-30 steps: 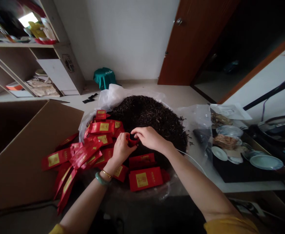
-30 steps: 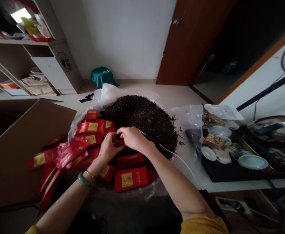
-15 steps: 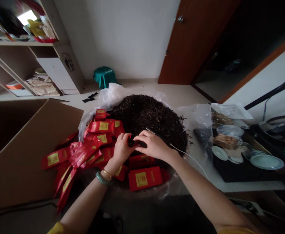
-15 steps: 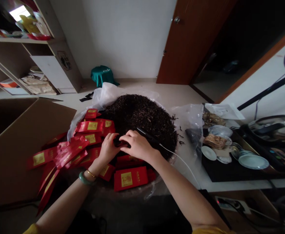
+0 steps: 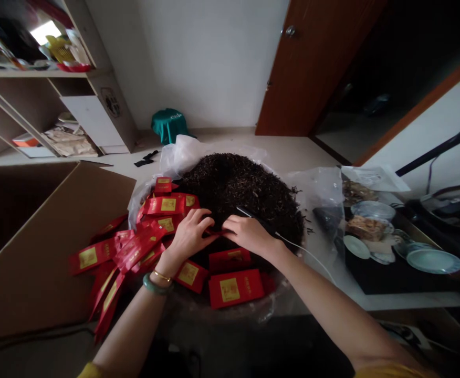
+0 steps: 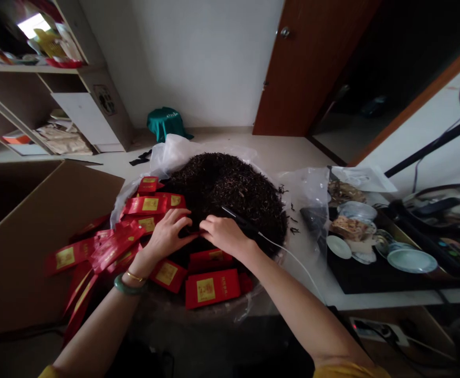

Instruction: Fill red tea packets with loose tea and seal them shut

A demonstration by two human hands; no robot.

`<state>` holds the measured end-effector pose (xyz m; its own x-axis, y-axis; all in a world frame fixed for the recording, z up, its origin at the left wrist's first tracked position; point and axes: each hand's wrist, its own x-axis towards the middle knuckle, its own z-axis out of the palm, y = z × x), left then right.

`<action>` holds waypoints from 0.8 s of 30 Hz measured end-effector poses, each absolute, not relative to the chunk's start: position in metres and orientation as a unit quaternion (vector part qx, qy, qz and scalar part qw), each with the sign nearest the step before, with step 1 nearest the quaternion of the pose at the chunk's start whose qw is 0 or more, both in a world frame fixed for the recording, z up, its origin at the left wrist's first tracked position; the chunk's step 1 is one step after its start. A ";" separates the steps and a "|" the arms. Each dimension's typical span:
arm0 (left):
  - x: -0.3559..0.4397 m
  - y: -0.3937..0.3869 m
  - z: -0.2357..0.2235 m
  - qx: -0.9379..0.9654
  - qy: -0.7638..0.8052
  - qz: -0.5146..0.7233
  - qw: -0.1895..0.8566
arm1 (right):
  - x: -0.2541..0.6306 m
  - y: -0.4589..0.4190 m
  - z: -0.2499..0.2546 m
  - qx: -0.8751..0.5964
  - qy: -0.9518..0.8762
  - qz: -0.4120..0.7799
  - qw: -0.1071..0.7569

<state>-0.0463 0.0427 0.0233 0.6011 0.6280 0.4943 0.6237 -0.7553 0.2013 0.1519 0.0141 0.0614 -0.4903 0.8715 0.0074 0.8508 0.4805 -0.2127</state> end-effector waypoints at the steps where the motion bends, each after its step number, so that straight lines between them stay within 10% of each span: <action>1: -0.048 0.042 0.025 0.900 0.350 0.259 -0.009 | 0.152 0.014 0.063 -0.503 -0.860 0.079 0.036; 24: -0.038 0.033 0.020 0.898 0.376 0.229 -0.001 | 0.148 0.008 0.066 -0.520 -0.853 0.036 -0.012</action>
<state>-0.0376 0.0330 0.0200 0.6124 0.6747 0.4121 0.6757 -0.7172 0.1702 0.1477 0.0084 0.0663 -0.4589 0.8866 -0.0575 0.8883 0.4566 -0.0499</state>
